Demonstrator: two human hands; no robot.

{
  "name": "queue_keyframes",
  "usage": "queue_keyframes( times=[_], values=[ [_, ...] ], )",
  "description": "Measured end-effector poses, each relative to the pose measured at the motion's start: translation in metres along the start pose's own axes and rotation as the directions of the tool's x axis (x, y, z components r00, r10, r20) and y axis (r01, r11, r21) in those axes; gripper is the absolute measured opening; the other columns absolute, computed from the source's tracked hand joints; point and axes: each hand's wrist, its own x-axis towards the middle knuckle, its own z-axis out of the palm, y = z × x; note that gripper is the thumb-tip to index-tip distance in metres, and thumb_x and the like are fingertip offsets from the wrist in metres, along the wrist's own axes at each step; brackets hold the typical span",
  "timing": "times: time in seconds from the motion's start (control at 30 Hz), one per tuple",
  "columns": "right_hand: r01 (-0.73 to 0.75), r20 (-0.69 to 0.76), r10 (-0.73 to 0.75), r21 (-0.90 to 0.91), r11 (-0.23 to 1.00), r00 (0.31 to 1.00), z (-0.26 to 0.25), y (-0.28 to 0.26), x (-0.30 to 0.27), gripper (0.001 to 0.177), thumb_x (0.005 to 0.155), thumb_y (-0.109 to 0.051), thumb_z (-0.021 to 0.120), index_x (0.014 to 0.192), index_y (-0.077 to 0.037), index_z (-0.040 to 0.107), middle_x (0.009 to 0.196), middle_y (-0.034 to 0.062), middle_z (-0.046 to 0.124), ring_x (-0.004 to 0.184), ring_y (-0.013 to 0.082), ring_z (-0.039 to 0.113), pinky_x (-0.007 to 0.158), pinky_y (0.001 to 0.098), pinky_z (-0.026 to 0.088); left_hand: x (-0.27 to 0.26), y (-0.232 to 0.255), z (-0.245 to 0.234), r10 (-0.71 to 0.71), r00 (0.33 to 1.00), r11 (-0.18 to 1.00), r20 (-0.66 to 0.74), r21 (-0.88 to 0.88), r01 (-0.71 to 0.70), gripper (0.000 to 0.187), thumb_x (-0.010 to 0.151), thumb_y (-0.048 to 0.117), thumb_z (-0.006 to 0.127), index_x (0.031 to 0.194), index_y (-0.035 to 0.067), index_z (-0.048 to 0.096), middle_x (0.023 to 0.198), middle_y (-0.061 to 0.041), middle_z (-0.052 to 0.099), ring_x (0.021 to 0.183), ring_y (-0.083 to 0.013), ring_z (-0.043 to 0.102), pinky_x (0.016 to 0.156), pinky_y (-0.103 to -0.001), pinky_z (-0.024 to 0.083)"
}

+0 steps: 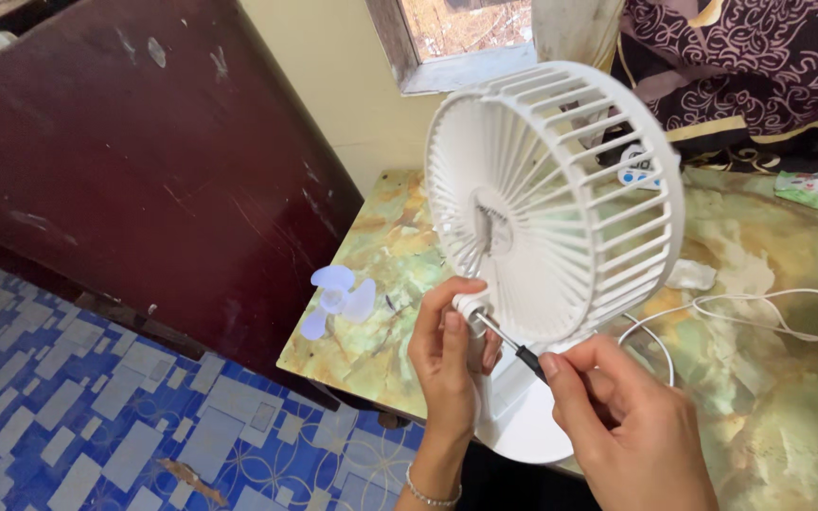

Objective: The person reassembles a small white electric fan on a table. They attach the fan blade to the motor hub, place the blade inside the front grille, and secure it with a central cap using a screwdriver. The fan remains on the table throughout the process.

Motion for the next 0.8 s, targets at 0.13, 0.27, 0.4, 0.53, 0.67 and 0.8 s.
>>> queue_keyframes(
  times=[0.13, 0.27, 0.4, 0.53, 0.67, 0.8],
  values=[
    [0.129, -0.103, -0.133, -0.041, 0.991, 0.986, -0.002, -0.003, -0.006, 0.018, 0.09, -0.009, 0.075, 0.088, -0.002, 0.059, 0.053, 0.0038, 0.064, 0.044, 0.0019, 0.052, 0.039, 0.0245, 0.039, -0.001, -0.003, 0.003, 0.015, 1.0, 1.0, 0.012, 0.001, -0.015, 0.035, 0.112, 0.029, 0.054, 0.126, -0.002, 0.063, 0.074, 0.003, 0.046, 0.059, -0.0042, 0.042, 0.057, -0.024, 0.04],
    [0.172, -0.13, -0.191, -0.147, 0.974, 0.973, 0.0, -0.014, -0.01, 0.018, 0.085, -0.01, 0.073, 0.083, -0.003, 0.057, 0.047, 0.0036, 0.063, 0.04, 0.0034, 0.051, 0.039, 0.0258, 0.041, 0.0, 0.001, 0.008, 0.005, 1.0, 1.0, -0.004, 0.015, -0.005, 0.034, 0.109, 0.028, 0.053, 0.124, -0.001, 0.062, 0.077, 0.0, 0.053, 0.061, -0.007, 0.048, 0.054, -0.022, 0.036],
    [0.196, -0.147, -0.226, -0.192, 0.962, 0.963, 0.002, -0.015, -0.013, 0.019, 0.084, -0.011, 0.073, 0.082, -0.003, 0.056, 0.048, 0.0021, 0.063, 0.038, 0.0033, 0.053, 0.038, 0.0247, 0.041, -0.001, 0.003, 0.011, 0.027, 1.0, 0.989, 0.001, 0.148, -0.027, 0.034, 0.11, 0.028, 0.052, 0.127, 0.0, 0.062, 0.072, 0.002, 0.049, 0.059, -0.0062, 0.046, 0.053, -0.021, 0.033],
    [0.042, -0.097, -0.038, 0.036, 0.998, 0.995, 0.002, -0.004, -0.005, 0.019, 0.094, -0.01, 0.071, 0.088, -0.002, 0.055, 0.053, 0.006, 0.057, 0.047, 0.0057, 0.046, 0.042, 0.0263, 0.034, -0.001, 0.004, 0.01, 0.054, 0.998, 0.994, 0.016, 0.093, -0.055, 0.034, 0.111, 0.027, 0.052, 0.128, -0.001, 0.063, 0.068, 0.004, 0.043, 0.058, -0.0059, 0.044, 0.053, -0.022, 0.034],
    [0.063, -0.069, -0.057, 0.079, 0.995, 0.996, 0.007, 0.01, -0.002, 0.018, 0.094, -0.01, 0.07, 0.09, -0.001, 0.055, 0.058, 0.0035, 0.062, 0.049, 0.0064, 0.051, 0.044, 0.0247, 0.039, 0.003, 0.003, 0.01, 0.056, 0.998, 0.997, 0.009, 0.054, -0.056, 0.034, 0.111, 0.027, 0.052, 0.128, -0.001, 0.062, 0.068, 0.005, 0.041, 0.057, -0.0052, 0.042, 0.052, -0.021, 0.032],
    [0.27, -0.083, -0.27, -0.017, 0.963, 0.959, -0.006, 0.032, -0.014, 0.014, 0.091, -0.009, 0.065, 0.102, -0.003, 0.061, 0.071, -0.0007, 0.071, 0.06, 0.0035, 0.064, 0.053, 0.0194, 0.051, 0.006, 0.001, 0.01, 0.017, 0.997, 0.998, 0.071, 0.066, -0.021, 0.033, 0.11, 0.026, 0.051, 0.129, 0.0, 0.057, 0.08, -0.001, 0.052, 0.063, -0.008, 0.047, 0.055, -0.024, 0.034]
  ],
)
